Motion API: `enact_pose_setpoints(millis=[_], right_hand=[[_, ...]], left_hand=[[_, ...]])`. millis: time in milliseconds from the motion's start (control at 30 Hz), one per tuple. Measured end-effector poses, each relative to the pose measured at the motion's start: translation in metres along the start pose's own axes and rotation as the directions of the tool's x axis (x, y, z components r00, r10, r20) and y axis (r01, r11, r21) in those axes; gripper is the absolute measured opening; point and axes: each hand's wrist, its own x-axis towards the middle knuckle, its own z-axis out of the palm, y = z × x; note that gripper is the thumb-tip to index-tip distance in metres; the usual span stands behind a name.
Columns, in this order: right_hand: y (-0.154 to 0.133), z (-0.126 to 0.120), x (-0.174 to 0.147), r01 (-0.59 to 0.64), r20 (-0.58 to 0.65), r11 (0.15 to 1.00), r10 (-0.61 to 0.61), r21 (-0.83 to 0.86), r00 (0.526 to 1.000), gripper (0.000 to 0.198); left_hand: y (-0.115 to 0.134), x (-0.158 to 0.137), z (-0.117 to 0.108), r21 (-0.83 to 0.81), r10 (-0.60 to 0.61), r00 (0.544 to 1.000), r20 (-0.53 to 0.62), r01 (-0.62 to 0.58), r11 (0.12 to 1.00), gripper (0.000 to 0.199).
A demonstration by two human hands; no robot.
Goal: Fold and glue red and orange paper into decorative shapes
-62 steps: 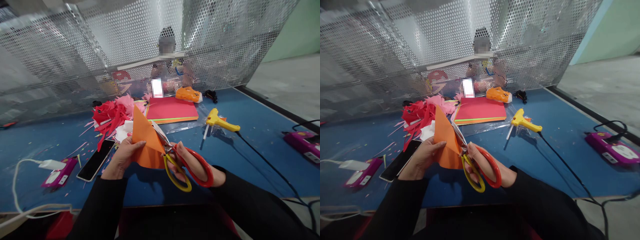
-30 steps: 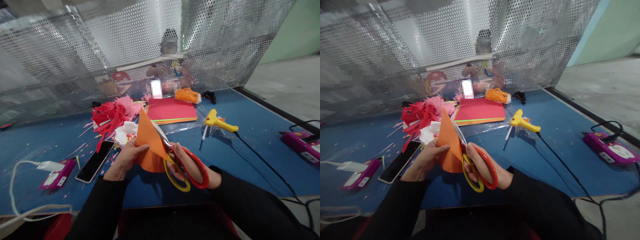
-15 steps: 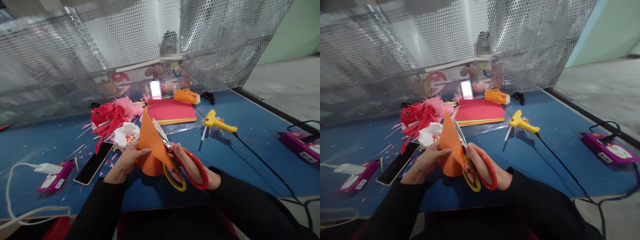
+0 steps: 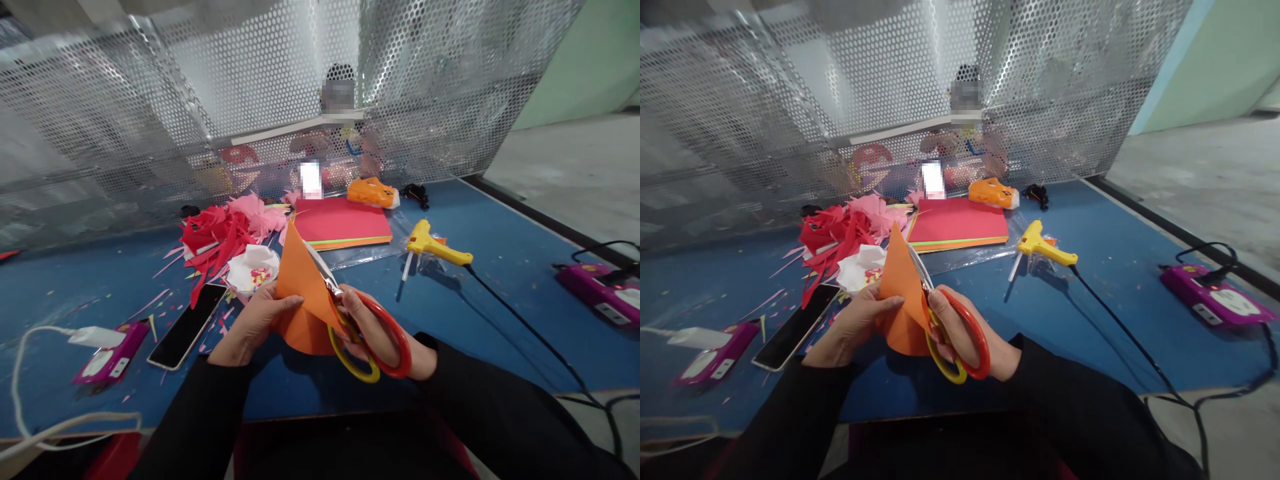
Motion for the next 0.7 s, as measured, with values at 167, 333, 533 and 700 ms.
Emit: enact_pose_setpoints(millis=[167,333,533,700], right_hand=[[-0.0018,0.0002,0.0,-0.01,0.012,0.999,0.009,0.036,1.0,0.05],[-0.0053,-0.001,-0.0014,0.03,0.057,0.999,-0.031,0.017,0.998,0.053],[0.0001,-0.0044,-0.0003,0.046,0.071,0.998,-0.049,0.038,0.996,0.051],[0.0035,-0.0087,-0.0008,0.037,0.054,0.999,-0.037,0.001,0.998,0.052]], left_hand=[[-0.0008,0.001,-0.0012,-0.001,0.004,1.0,0.007,-0.004,1.0,0.045],[-0.0015,0.0006,-0.0019,0.008,-0.005,1.0,0.006,0.005,1.0,0.045],[-0.0026,0.0,-0.0046,0.029,-0.014,1.0,0.01,0.013,0.999,0.045],[-0.004,0.0008,-0.0058,0.038,-0.021,1.0,0.02,0.02,0.999,0.049]])
